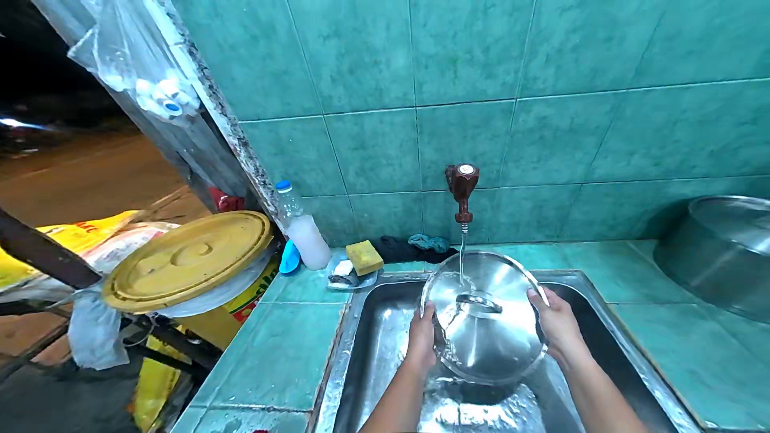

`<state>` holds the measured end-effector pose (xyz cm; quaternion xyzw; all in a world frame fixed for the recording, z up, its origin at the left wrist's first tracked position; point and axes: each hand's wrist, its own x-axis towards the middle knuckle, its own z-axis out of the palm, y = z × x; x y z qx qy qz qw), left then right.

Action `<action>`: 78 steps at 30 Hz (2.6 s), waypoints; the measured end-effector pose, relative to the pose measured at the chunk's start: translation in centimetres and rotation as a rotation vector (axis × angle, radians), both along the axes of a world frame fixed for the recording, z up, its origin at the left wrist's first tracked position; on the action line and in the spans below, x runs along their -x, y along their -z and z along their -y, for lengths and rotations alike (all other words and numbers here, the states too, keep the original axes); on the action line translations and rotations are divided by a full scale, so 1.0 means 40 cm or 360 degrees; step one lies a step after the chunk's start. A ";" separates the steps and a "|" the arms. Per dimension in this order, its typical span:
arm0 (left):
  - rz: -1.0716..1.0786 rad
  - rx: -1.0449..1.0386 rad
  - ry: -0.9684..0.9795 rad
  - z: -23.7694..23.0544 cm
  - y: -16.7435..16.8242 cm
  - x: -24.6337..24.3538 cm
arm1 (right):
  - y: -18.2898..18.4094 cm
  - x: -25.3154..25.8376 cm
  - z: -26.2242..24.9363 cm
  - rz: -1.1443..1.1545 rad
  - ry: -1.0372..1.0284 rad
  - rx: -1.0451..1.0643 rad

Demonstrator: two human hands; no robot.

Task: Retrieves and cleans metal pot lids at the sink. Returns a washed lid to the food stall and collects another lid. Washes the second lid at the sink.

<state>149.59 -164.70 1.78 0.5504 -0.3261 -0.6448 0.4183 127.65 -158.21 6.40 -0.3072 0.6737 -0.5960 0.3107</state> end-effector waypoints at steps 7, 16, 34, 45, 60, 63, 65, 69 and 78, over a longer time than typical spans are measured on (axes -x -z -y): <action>0.0272 0.0257 0.0205 0.007 -0.060 -0.096 | 0.098 0.007 -0.022 0.0504 -0.0258 -0.0278; 0.1391 0.0783 0.0592 0.068 -0.109 -0.102 | 0.099 -0.081 -0.012 0.0666 -0.0149 -0.0230; 0.0934 0.0973 0.0715 0.091 -0.145 0.138 | 0.105 -0.152 0.025 0.0845 0.0287 0.0084; 0.1985 0.1131 0.1551 0.047 -0.177 0.149 | 0.104 -0.145 0.002 0.0715 0.0183 0.0053; 0.1593 0.1307 0.0899 -0.027 -0.043 0.063 | 0.107 -0.126 0.024 0.0887 0.0419 0.0286; 0.1743 0.1039 0.0621 -0.017 -0.026 0.026 | 0.098 -0.120 0.018 0.0739 0.0436 0.0296; 0.1381 0.0922 0.0263 0.002 -0.007 0.010 | 0.081 -0.119 0.011 0.0679 0.0429 0.0264; 0.0135 0.0561 -0.0184 0.016 -0.026 0.003 | 0.071 -0.119 0.003 0.0545 0.0414 0.0129; 0.0141 0.0484 -0.0264 -0.008 -0.054 0.000 | 0.062 -0.116 0.027 -0.1702 -0.0580 -0.0829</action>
